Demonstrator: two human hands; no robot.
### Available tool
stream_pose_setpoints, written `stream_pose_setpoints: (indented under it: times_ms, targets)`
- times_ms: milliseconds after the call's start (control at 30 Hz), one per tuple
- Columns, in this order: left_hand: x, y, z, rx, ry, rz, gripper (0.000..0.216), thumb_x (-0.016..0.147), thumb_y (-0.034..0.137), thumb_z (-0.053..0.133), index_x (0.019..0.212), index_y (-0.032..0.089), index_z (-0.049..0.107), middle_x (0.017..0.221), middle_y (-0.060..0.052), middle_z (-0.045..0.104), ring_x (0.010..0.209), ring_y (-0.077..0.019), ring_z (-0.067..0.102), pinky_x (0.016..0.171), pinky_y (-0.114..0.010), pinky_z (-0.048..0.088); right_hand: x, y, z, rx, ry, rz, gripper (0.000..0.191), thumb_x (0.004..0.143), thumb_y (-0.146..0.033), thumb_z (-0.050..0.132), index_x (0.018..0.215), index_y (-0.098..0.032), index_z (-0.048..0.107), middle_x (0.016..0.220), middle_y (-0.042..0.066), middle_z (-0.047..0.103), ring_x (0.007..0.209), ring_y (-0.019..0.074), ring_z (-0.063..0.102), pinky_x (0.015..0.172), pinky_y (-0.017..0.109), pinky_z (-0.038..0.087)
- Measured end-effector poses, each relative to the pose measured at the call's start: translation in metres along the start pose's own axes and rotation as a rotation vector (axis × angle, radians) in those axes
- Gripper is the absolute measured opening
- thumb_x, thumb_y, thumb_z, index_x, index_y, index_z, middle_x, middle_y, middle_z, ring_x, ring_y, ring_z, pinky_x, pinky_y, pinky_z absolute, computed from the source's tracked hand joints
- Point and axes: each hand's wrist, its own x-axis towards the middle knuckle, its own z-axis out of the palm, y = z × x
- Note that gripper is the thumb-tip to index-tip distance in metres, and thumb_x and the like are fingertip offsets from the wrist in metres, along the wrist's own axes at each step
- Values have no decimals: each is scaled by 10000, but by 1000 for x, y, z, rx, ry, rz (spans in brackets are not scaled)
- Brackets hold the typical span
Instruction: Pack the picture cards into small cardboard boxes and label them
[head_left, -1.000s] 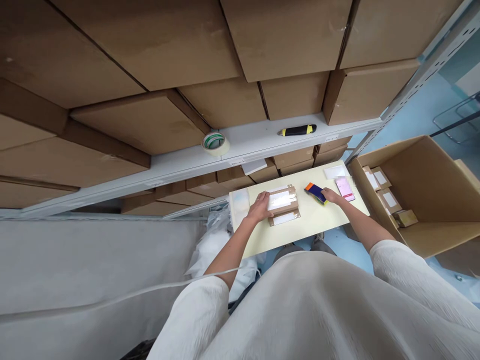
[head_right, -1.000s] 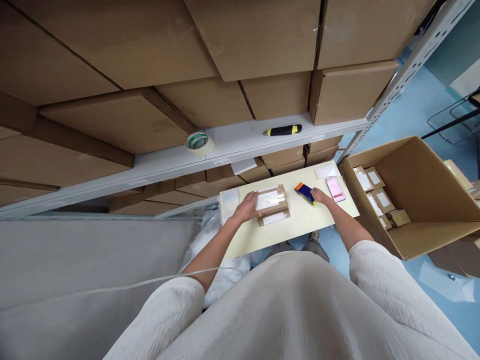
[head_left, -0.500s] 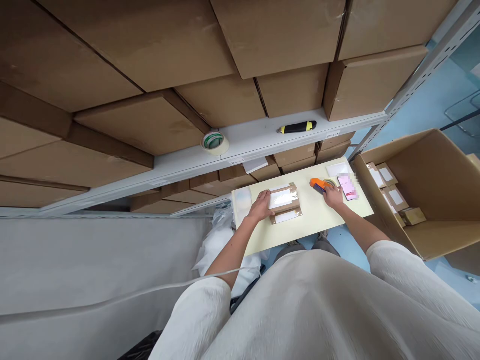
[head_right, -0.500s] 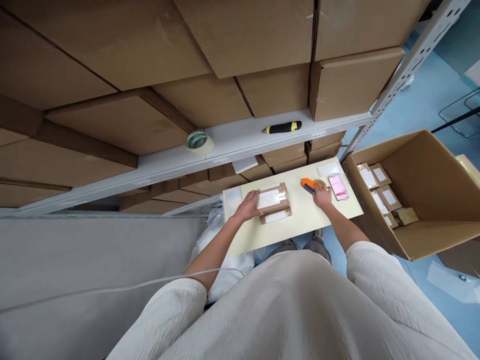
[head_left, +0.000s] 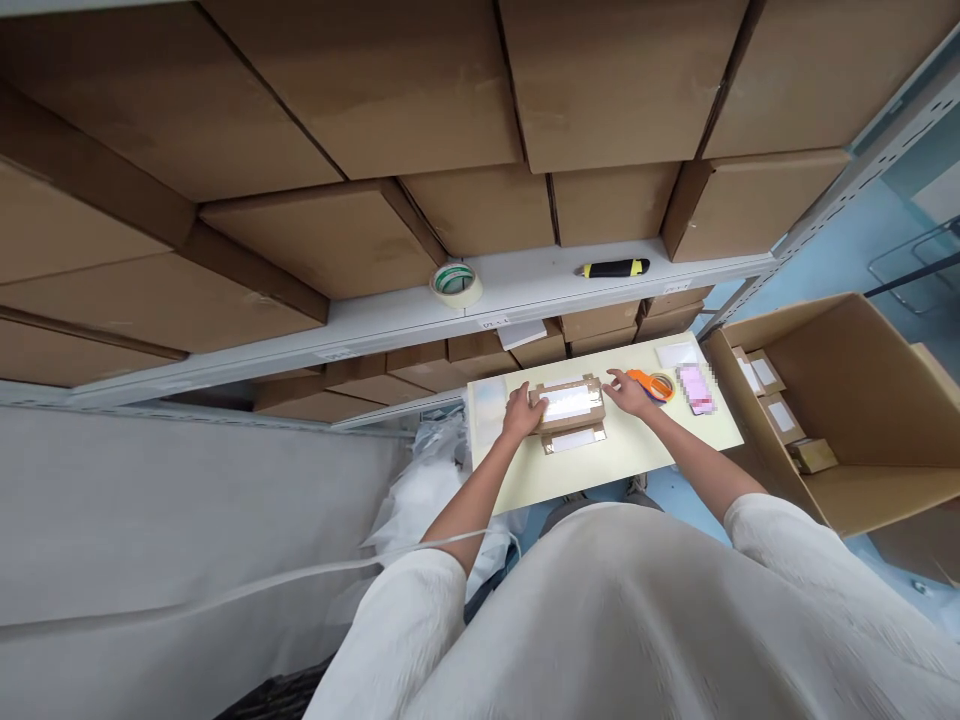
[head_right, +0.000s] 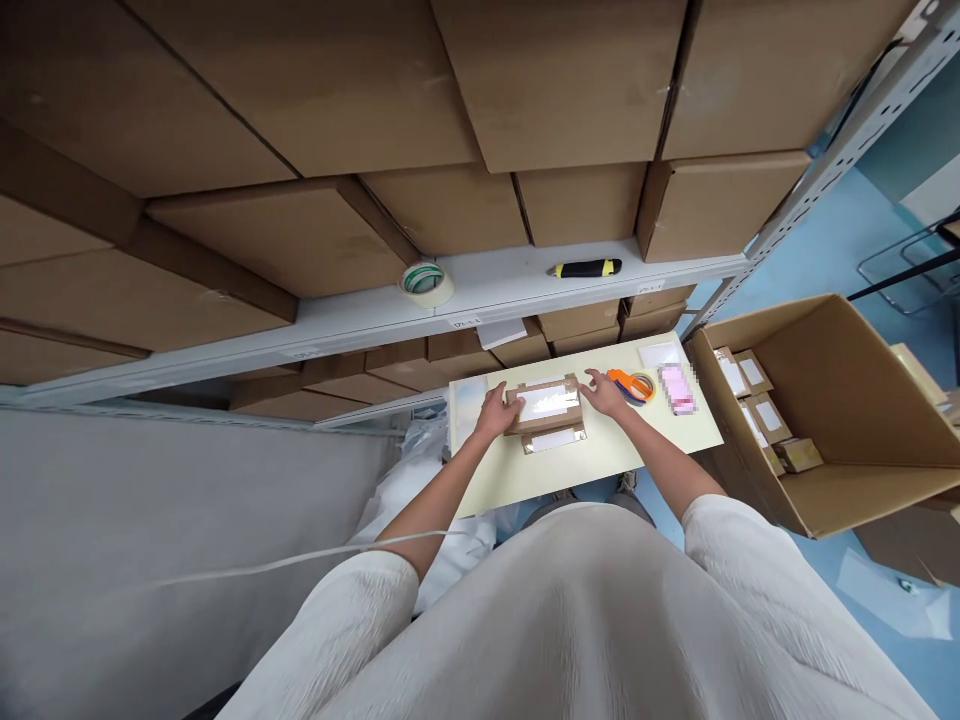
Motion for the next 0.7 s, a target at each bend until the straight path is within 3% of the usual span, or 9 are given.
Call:
stream_pose_setpoints:
  times_ms: [167, 300, 467, 567, 700]
  targets:
    - [2, 0, 1, -142, -79, -22, 617, 935, 294, 690, 1530, 218, 548, 1456, -162, 684, 1232, -304, 698, 1073, -419, 541, 6, -32, 8, -81, -113, -24, 662, 981, -404, 684, 1597, -233, 511, 1335, 129, 735, 1175, 289, 702, 979, 376, 567]
    - [-5, 7, -6, -244, 72, 67, 391, 963, 270, 644, 1352, 242, 608, 1362, -120, 705, 1039, -231, 708, 983, -375, 555, -3, -42, -2, -126, 9, -88, 554, 984, -371, 627, 1521, -267, 542, 1358, 114, 710, 1094, 292, 711, 944, 414, 583]
    - [-16, 15, -15, -271, 198, 77, 132, 1044, 384, 579, 1093, 264, 552, 1257, -64, 667, 932, -187, 689, 884, -347, 543, -19, -50, -5, -88, 151, -165, 440, 1025, -527, 548, 1376, -261, 546, 1367, 130, 645, 989, 274, 696, 871, 432, 590]
    - [-28, 8, -5, -246, 183, 42, 136, 1012, 311, 616, 1055, 263, 496, 1285, -70, 625, 988, -190, 707, 857, -337, 534, -29, -44, 9, -86, 150, -164, 358, 1023, -549, 539, 1231, -257, 556, 1278, 118, 631, 969, 265, 681, 819, 412, 584]
    - [-46, -9, 17, -225, 88, -6, 354, 913, 208, 701, 1161, 272, 456, 1380, -98, 606, 1054, -205, 728, 816, -321, 530, -42, -25, 31, -91, 58, -103, 250, 1015, -502, 548, 1103, -268, 532, 1217, 86, 608, 905, 232, 678, 790, 388, 577]
